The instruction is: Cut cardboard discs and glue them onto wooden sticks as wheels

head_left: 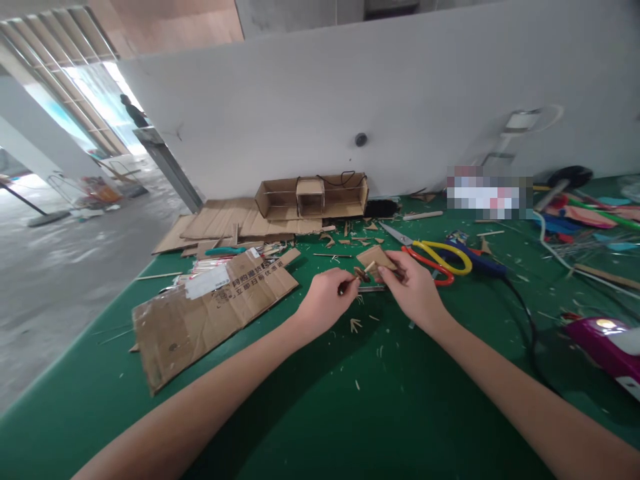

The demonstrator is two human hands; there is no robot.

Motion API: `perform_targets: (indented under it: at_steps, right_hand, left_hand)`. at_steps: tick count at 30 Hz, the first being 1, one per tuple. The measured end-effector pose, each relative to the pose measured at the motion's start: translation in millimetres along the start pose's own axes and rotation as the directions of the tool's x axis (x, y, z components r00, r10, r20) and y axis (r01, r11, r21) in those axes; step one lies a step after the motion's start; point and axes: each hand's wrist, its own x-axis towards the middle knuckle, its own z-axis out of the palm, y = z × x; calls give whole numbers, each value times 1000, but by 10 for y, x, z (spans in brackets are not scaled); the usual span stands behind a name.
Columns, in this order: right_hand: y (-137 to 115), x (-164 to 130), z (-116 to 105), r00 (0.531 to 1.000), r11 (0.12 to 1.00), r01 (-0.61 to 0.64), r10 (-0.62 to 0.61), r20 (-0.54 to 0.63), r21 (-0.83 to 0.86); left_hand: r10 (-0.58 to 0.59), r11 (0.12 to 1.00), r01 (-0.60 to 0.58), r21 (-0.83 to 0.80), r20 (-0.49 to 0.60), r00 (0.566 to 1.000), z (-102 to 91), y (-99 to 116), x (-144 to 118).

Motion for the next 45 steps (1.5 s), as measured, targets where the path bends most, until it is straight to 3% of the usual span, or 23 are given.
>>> perform_targets:
  at_steps: [17, 24, 28, 35, 38, 41, 45]
  right_hand:
    - [-103, -55, -31, 997, 966, 74, -64, 47, -247]
    - [-23, -33, -1, 1000, 999, -29, 29, -1, -27]
    - [1, 7, 17, 987, 972, -132, 147, -71, 192]
    - [-41, 88, -62, 892, 697, -336, 451, -23, 634]
    - [-99, 107, -152, 836, 450, -394, 537, 110, 801]
    - [-157, 82, -206, 822, 235, -485, 450, 348, 842]
    - [-217, 10, -176, 774, 221, -621, 321, 545, 752]
  left_hand:
    - [-107, 989, 107, -100, -2, 994, 81, -103, -27]
    - [-131, 978, 137, -158, 46, 990, 63, -125, -21]
    - [-125, 972, 132, -196, 46, 991, 61, -148, -16]
    - [-86, 965, 83, -248, -2, 996, 49, -148, -20]
    - [-75, 959, 59, -278, -47, 996, 44, -130, -27]
    - [42, 970, -45, -237, -16, 999, 45, -65, -36]
    - [166, 969, -160, -188, 20, 986, 48, 57, -56]
